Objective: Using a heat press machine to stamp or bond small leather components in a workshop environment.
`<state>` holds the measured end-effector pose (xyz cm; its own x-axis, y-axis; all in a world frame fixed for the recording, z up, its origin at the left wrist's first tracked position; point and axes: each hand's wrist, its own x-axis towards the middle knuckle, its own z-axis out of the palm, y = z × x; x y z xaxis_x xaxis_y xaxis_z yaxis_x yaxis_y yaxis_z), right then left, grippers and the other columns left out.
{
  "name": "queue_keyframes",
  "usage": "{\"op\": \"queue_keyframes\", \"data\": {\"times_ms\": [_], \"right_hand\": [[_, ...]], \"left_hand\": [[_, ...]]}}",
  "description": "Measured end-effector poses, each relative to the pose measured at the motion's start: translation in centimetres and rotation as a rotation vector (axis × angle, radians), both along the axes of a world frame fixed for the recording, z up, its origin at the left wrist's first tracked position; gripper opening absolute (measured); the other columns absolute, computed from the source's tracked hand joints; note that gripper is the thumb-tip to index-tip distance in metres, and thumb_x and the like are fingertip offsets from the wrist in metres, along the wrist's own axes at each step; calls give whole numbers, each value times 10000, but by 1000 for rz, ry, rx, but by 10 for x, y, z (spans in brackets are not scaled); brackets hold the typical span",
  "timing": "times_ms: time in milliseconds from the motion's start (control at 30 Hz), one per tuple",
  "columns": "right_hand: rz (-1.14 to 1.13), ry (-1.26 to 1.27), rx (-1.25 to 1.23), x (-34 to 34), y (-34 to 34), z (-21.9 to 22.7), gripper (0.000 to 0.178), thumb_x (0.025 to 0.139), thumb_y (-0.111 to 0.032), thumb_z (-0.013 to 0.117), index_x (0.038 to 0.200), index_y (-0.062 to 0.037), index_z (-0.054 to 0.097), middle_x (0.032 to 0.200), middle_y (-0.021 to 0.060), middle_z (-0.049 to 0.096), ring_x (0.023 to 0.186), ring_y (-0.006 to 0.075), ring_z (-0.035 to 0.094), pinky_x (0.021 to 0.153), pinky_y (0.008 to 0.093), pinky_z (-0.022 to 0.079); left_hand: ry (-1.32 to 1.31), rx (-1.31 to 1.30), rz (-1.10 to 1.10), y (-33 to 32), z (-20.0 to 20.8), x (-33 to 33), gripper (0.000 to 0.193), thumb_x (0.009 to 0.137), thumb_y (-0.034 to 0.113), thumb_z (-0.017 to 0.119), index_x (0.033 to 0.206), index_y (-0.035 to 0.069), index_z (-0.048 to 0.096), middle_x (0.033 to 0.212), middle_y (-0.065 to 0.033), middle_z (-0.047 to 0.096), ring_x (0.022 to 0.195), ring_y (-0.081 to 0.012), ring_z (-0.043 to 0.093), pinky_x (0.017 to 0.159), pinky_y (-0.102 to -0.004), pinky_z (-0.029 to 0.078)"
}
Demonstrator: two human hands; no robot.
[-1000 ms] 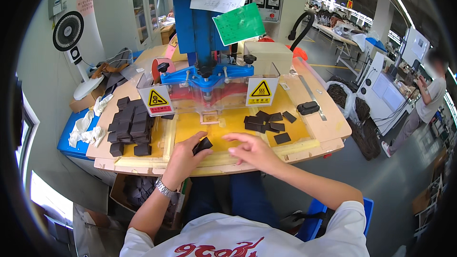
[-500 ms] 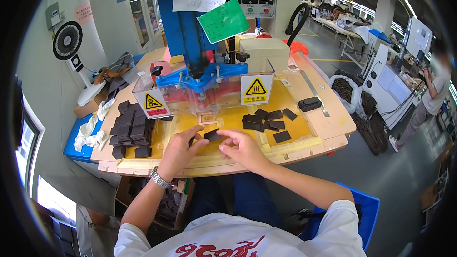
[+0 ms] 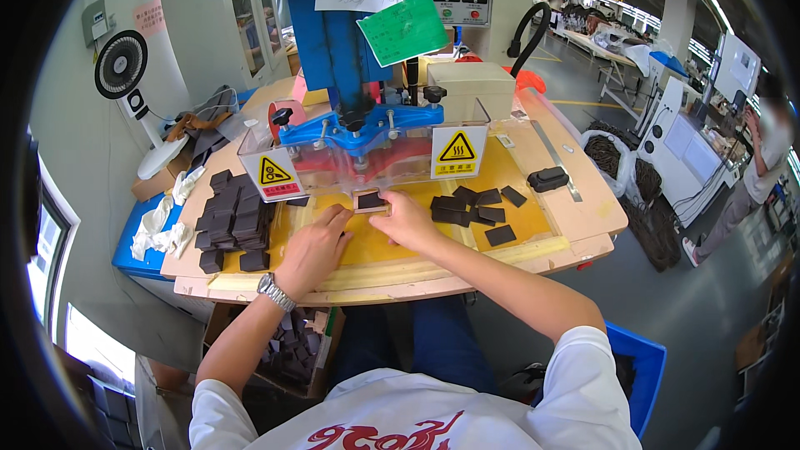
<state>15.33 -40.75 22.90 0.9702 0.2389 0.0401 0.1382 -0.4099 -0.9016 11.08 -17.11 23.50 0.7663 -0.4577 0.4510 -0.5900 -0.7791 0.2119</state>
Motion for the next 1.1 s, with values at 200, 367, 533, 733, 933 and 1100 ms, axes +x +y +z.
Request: {"op": "queue_keyframes", "data": {"times_ms": [200,367,533,733,933,1100], "right_hand": [[49,23,-20,5,1,1,740,977,-253,794,1594,39,506,1006,120,715,644,151,689,623,302,571],[42,-82,-29,-5,-2,1,576,949,-176,765,1465,36,623,1271,203,684,834,224,762,648,387,615],[103,-534,-524,-21,-13,-2,538,990,-207,753,1461,23,630,1340,244,637,957,336,754,823,458,618],[85,-677,-713,-19,-11,-6,453,1003,-248,740,1374,5,682,1213,212,694,991,390,749,835,512,607],[92,-738,-613,-4,-16,-17,477,1000,-251,734,1397,3,655,1094,206,753,957,396,758,807,510,609],[1,-769,-685,1,-7,-21,531,1010,-262,718,1431,43,608,1063,217,765,953,396,762,785,508,611]], "left_hand": [[-19,111,39,-12,-11,28,375,1036,144,662,1376,-15,651,1420,-191,667,961,-382,772,781,-471,626],[-67,206,87,-15,-14,31,410,987,81,632,1385,-10,671,1427,-216,673,895,-350,790,755,-456,631],[-129,229,75,-14,-16,28,443,955,57,623,1388,-20,675,1425,-220,681,870,-323,798,727,-426,634],[-151,238,73,-14,-21,32,453,957,59,621,1400,-25,662,1425,-226,675,841,-321,797,706,-415,634],[-110,225,121,-21,-13,33,504,954,67,609,1445,-47,613,1413,-268,666,813,-342,795,688,-431,633],[-116,261,120,-27,-13,35,524,956,71,594,1464,-59,589,1388,-303,669,819,-356,793,678,-436,629]]}}
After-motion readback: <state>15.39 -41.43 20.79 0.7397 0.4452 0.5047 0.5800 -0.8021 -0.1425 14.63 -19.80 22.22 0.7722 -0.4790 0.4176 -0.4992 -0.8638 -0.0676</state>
